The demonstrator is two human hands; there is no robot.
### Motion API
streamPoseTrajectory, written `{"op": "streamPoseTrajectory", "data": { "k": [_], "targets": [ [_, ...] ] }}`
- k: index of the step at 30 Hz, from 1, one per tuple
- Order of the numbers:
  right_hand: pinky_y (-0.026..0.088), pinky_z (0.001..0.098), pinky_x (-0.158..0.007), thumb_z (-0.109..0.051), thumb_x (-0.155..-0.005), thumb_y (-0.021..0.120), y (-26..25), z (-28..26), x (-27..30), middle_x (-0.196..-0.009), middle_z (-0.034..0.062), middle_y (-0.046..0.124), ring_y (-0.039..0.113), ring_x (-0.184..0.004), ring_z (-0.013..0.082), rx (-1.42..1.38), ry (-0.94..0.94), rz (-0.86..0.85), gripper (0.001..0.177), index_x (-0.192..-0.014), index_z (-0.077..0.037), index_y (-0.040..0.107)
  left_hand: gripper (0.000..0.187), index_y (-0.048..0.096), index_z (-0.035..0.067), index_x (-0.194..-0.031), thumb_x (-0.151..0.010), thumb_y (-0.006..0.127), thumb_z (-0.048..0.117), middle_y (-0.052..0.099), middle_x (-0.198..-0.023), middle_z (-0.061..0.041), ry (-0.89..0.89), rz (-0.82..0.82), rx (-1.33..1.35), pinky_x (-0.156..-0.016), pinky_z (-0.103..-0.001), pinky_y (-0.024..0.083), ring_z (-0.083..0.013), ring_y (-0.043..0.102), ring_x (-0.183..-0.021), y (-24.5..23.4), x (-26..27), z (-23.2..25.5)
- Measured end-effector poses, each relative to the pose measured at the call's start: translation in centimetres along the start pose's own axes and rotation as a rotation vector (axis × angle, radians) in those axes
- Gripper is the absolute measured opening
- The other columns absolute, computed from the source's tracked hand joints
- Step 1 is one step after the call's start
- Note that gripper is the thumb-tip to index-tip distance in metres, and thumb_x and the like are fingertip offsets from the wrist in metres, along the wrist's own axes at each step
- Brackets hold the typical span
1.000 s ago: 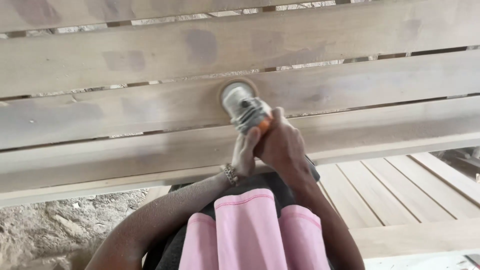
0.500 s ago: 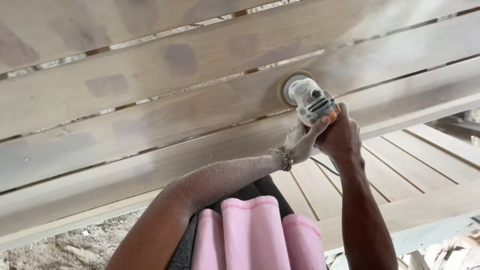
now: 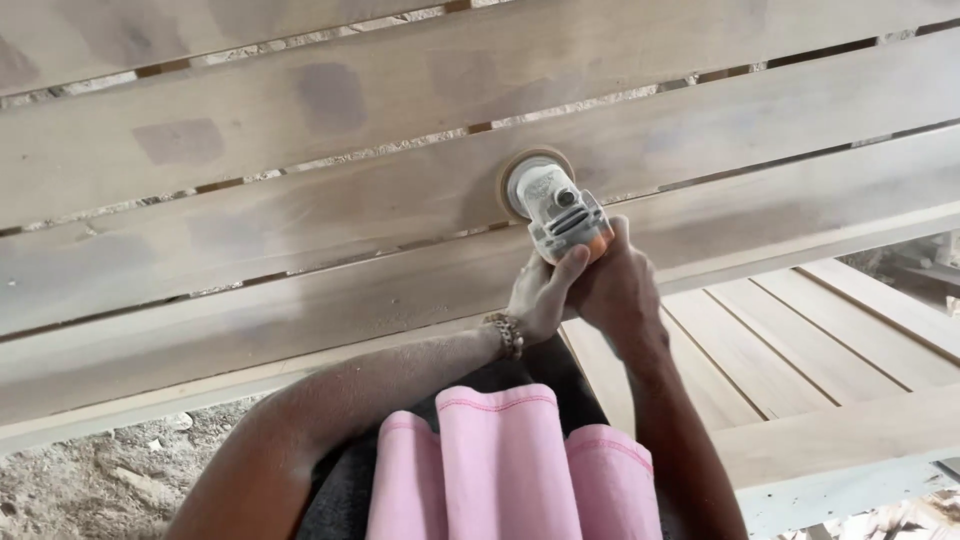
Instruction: The person sands wooden slats using an angle grinder, holding it with both hands and then with one hand to smooth the surfaces.
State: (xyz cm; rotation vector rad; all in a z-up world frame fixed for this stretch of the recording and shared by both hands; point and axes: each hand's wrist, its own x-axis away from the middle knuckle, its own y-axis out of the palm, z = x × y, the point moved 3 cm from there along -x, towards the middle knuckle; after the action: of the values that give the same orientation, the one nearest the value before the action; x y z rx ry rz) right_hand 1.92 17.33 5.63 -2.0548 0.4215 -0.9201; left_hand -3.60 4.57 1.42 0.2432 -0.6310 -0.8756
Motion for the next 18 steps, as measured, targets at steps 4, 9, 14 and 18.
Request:
{"op": "streamPoseTrajectory", "data": {
  "k": [4,9,14,18],
  "targets": [
    [0.060,0.0534,-0.069,-0.036,-0.078,0.087,0.4,-1.9,0.8,-0.087,0.0230,0.074,0.073,-0.086,0.0454,0.024,-0.038,-0.029,0.067,-0.122,-0.005,0.048,0.104,0.045,0.000,-0.150,-0.090,0.055,0.084,0.060,-0.146,-0.023,0.091,-0.024,0.088,-0.113,-0.040,0.047,-0.0331,0.058,-0.135,1.5,-3.3,-2.3],
    [0.057,0.0559,-0.070,-0.035,-0.075,0.085,2.8,-5.8,2.1,-0.090,0.0251,0.073,0.071,-0.088,0.0496,0.021,0.037,0.044,0.067,-0.124,-0.008,0.049,0.097,0.048,0.008,-0.150,-0.083,0.050,0.077,0.072,-0.126,-0.021,-0.302,0.026,-0.208,-0.097,-0.036,0.058,-0.0308,0.074,-0.111,-4.6,0.9,-0.3],
    [0.054,0.0598,-0.072,-0.037,-0.075,0.087,10.5,-19.9,6.2,-0.086,0.0260,0.073,0.069,-0.088,0.0518,0.082,0.023,-0.047,0.064,-0.118,-0.008,0.050,0.087,0.053,0.009,-0.150,-0.087,0.062,0.068,0.066,-0.138,-0.024,0.267,0.239,-0.526,-0.103,-0.038,0.054,-0.0332,0.066,-0.126,-16.5,10.9,-1.0],
    [0.055,0.0585,-0.072,-0.039,-0.076,0.083,17.1,-29.5,8.7,-0.084,0.0254,0.073,0.070,-0.083,0.0500,0.131,0.020,-0.210,0.060,-0.115,-0.008,0.048,0.066,0.056,0.002,-0.146,-0.109,0.058,0.056,0.063,-0.141,-0.017,0.267,0.333,0.373,-0.112,-0.042,0.052,-0.0289,0.060,-0.133,-23.8,18.2,0.6]
  ]
}}
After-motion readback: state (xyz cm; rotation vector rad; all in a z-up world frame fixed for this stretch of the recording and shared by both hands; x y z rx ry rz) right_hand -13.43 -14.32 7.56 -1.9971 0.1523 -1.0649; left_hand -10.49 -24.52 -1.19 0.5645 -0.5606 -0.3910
